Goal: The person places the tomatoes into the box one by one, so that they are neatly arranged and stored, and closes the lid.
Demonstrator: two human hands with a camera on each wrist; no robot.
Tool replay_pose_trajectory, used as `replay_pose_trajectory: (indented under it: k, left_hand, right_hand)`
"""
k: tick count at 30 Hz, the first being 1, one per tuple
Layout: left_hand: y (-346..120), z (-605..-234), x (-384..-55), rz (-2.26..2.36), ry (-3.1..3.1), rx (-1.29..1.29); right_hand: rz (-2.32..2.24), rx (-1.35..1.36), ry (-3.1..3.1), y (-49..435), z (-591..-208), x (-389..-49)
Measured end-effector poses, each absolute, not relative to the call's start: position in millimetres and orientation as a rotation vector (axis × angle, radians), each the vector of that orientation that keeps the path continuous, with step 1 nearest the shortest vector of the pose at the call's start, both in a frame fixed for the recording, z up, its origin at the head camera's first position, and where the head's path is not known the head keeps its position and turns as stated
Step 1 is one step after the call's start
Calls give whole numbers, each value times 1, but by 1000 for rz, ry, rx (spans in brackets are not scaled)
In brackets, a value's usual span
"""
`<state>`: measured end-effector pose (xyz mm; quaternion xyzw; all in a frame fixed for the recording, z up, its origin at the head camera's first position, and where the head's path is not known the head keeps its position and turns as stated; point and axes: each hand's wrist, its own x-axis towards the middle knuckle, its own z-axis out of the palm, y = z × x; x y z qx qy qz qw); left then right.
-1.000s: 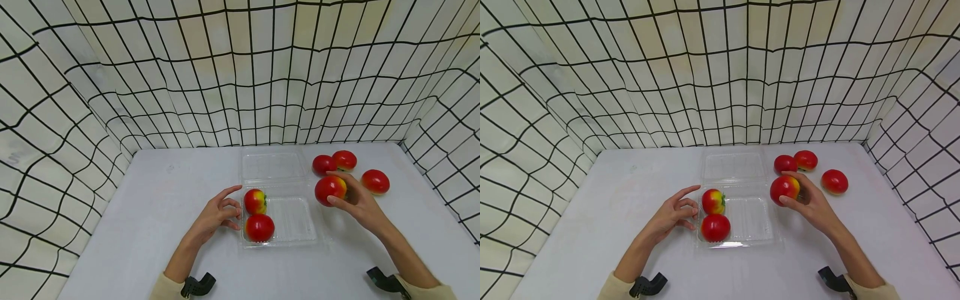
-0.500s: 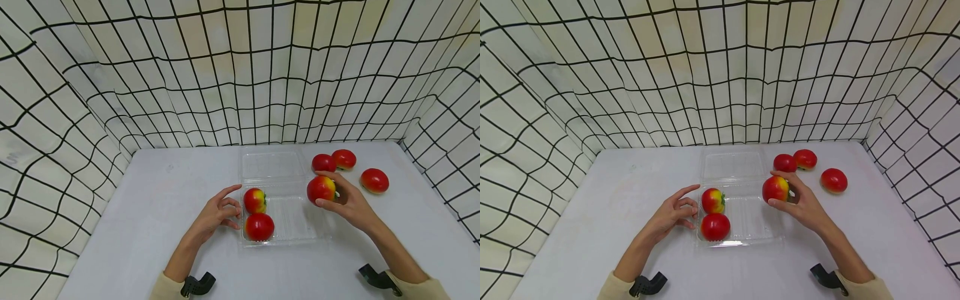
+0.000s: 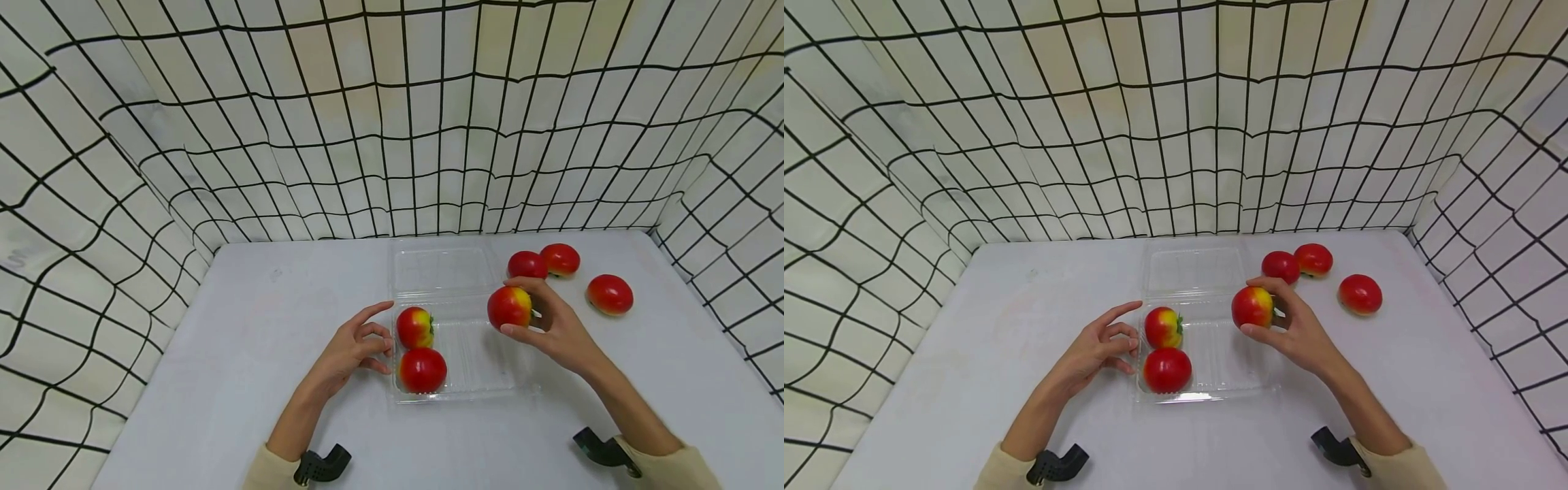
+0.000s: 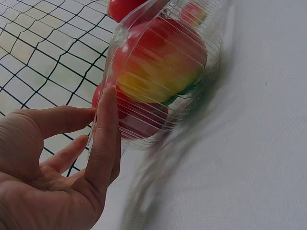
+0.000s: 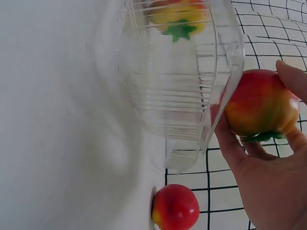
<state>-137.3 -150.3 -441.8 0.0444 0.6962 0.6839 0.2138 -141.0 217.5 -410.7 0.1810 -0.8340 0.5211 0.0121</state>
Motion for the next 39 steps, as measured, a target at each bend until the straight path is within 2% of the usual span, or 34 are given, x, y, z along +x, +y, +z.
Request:
replay_pose_trajectory:
  k: [13, 27, 39]
  left_hand:
    - [-151, -442, -136, 1902, 1925, 140]
    - [-151, -442, -137, 1904, 1921, 144]
    - [-151, -442, -137, 1899, 1930, 144]
  right_hand:
    - [1670, 733, -2575, 206, -418, -148]
    - [1584, 597, -2745, 180, -420, -147]
    - [1501, 620, -2764, 166, -427, -148]
